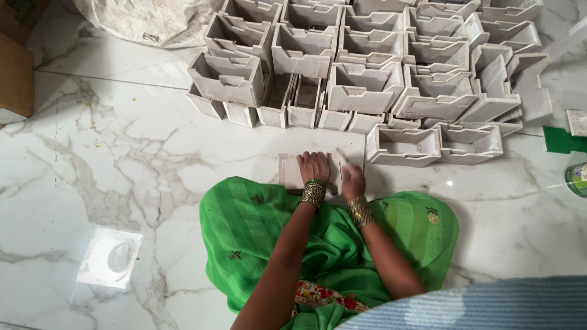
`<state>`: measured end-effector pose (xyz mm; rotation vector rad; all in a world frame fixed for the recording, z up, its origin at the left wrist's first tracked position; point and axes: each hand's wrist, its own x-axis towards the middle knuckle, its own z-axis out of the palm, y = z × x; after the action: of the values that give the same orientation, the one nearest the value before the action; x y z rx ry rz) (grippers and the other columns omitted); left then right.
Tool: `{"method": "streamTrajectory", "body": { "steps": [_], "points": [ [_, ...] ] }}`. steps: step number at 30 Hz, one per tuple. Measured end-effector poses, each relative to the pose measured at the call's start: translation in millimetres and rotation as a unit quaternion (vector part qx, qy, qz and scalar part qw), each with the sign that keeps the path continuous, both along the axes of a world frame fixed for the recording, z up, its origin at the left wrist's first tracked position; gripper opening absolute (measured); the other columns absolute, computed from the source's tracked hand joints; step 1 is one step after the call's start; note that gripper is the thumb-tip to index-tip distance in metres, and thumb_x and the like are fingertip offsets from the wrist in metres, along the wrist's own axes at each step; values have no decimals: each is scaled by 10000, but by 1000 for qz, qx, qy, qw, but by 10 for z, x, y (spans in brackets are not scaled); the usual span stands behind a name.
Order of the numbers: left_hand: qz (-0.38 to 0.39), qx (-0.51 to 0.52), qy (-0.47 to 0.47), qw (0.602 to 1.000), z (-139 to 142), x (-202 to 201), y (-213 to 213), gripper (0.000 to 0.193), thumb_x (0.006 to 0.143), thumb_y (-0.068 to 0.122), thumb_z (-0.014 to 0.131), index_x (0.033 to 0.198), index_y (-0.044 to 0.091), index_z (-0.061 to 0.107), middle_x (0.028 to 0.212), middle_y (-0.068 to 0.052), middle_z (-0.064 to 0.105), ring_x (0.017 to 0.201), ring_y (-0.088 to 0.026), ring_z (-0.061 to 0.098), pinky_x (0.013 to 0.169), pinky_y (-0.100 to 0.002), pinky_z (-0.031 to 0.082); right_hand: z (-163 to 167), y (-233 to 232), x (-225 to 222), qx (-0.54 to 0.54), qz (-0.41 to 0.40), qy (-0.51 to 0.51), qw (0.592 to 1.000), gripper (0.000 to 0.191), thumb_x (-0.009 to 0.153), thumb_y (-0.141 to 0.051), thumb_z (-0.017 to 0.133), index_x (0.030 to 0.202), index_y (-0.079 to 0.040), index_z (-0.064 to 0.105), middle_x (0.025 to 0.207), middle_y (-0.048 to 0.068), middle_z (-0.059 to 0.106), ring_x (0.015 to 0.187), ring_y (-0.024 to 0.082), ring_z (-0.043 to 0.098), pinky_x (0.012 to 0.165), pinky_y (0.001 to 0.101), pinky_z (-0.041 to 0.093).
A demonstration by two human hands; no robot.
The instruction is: The person sits on the floor and assembles small white boxes one at a time, folding and pressing the flaps of each box by hand and placing the finished box into a large grid arrangement of boxes on the floor. The grid of assembled boxes grows as the person works through the pile.
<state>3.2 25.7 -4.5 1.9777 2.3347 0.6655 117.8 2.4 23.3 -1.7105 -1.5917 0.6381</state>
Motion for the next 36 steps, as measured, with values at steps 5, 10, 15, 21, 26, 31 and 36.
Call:
{"method": "streamTrajectory", "body": {
  "steps": [5, 10, 15, 21, 26, 31, 36],
  "points": [
    [0, -3, 3, 1000, 13, 8, -12, 363, 1014, 356, 542, 808, 99, 694, 840, -109, 709, 943, -288, 585, 960, -491, 362, 252, 422, 120, 191, -42, 160, 967, 340, 1072, -205, 567, 1320, 6, 664, 1156, 183, 725, 1020, 258, 686, 906, 369, 533],
    [-1, -17, -9, 1000, 31, 16, -10, 367, 1038, 347, 528, 800, 113, 682, 828, -94, 695, 939, -287, 581, 966, -486, 361, 237, 318, 195, 119, -30, 342, 932, 322, 1111, -193, 554, 1343, 7, 655, 1131, 146, 688, 942, 201, 604, 852, 349, 500],
    [-4, -21, -19, 1000, 49, 11, -19, 278, 963, 300, 545, 818, 106, 680, 854, -102, 699, 952, -286, 582, 959, -482, 358, 45, -21, -10, 131, 131, -8, 983, 344, 1052, -224, 567, 1371, -123, 644, 1137, 173, 706, 1009, 349, 671, 927, 428, 524],
    [-5, -23, -7, 1000, 81, -1, -5, 182, 884, 219, 549, 844, 97, 678, 897, -110, 712, 994, -288, 585, 988, -489, 353, 10, -218, -10, 104, 135, -95, 981, 507, 993, -268, 585, 1490, -177, 541, 1220, 215, 595, 1098, 396, 603, 909, 490, 517],
    [-11, -23, -26, 999, 69, -3, 8, 198, 897, 237, 550, 839, 98, 679, 901, -117, 716, 988, -293, 588, 974, -491, 357, -82, -135, 67, 88, 145, -80, 982, 440, 991, -246, 580, 1423, -168, 598, 1146, 205, 622, 1047, 385, 628, 892, 471, 529],
    [-10, -6, -8, 1000, 83, -9, 10, 185, 890, 230, 553, 845, 99, 676, 880, -113, 716, 969, -295, 591, 965, -497, 359, -101, 23, 47, 46, 150, -91, 983, 413, 987, -210, 573, 1394, -193, 644, 1066, 181, 670, 987, 375, 647, 849, 471, 542],
    [-14, -16, -16, 1000, 94, -10, -13, 224, 921, 270, 559, 833, 102, 679, 885, -108, 716, 973, -289, 589, 970, -497, 357, 87, 222, -63, -3, 129, -111, 985, 450, 983, -219, 550, 1421, -292, 616, 1045, 202, 665, 902, 374, 675, 763, 487, 552]
  ]
}}
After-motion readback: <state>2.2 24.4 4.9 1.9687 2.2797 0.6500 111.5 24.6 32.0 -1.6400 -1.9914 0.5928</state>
